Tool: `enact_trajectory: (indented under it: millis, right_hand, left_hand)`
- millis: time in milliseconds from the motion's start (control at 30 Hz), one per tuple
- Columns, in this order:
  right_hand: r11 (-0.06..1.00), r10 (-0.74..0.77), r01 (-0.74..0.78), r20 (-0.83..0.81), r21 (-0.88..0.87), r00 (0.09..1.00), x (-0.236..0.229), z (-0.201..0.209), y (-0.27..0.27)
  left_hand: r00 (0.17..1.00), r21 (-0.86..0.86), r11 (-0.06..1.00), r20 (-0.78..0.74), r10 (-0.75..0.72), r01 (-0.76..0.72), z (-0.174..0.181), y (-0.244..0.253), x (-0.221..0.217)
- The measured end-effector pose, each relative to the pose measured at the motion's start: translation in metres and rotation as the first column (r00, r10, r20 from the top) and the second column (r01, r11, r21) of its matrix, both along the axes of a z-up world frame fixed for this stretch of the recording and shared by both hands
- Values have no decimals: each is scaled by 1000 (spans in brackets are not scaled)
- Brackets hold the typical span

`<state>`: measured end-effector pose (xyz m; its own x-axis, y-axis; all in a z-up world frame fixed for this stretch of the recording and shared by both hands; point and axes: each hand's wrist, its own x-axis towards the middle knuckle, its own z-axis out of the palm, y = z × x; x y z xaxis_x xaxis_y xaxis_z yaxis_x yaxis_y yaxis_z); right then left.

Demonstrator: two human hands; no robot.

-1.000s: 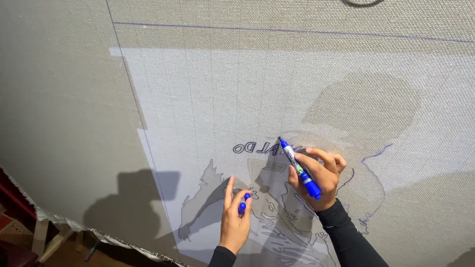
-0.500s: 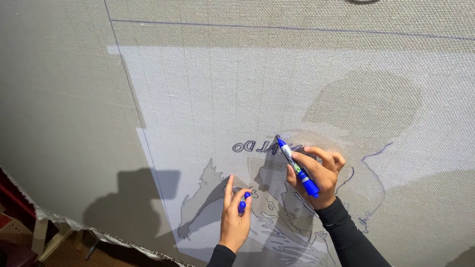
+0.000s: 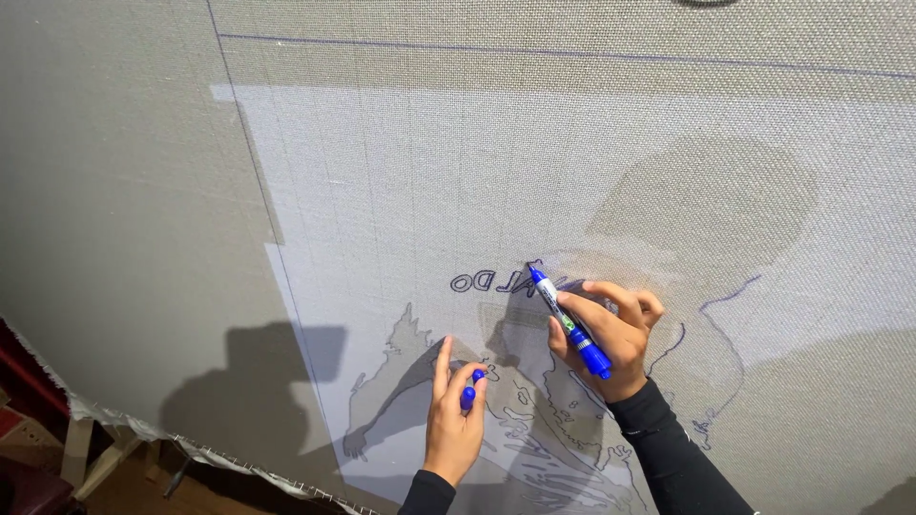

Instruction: Tracing an outline onto a tufting cloth using a blue marker guided by a projection.

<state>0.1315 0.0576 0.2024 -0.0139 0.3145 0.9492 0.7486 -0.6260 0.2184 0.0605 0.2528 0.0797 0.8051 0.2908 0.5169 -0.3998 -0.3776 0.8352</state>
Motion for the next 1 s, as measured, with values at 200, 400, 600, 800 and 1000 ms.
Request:
enact_trajectory:
  millis: [200, 400, 600, 800, 1000]
  right_hand:
    - [1000, -13, 13, -13, 9, 1000, -1, 2, 4]
    - [1000, -10, 10, -5, -28, 1000, -4, 7, 10]
    - [999, -9, 9, -9, -31, 1000, -4, 6, 11]
    - [1000, 3, -3, -13, -7, 1000, -6, 3, 6]
    - [1000, 1, -1, 0, 27, 1000, -3, 1, 1]
  left_hand:
    - [998, -36, 999, -69, -9, 7, 8, -1, -4]
    - [1000, 7, 1000, -22, 6, -6, -1, 1, 1]
    - [1000, 35, 999, 13, 19, -20, -5, 1, 2]
    - [1000, 23, 1000, 25, 17, -18, -5, 1, 2]
    - [999, 20, 1000, 28, 18, -19, -4, 0, 3]
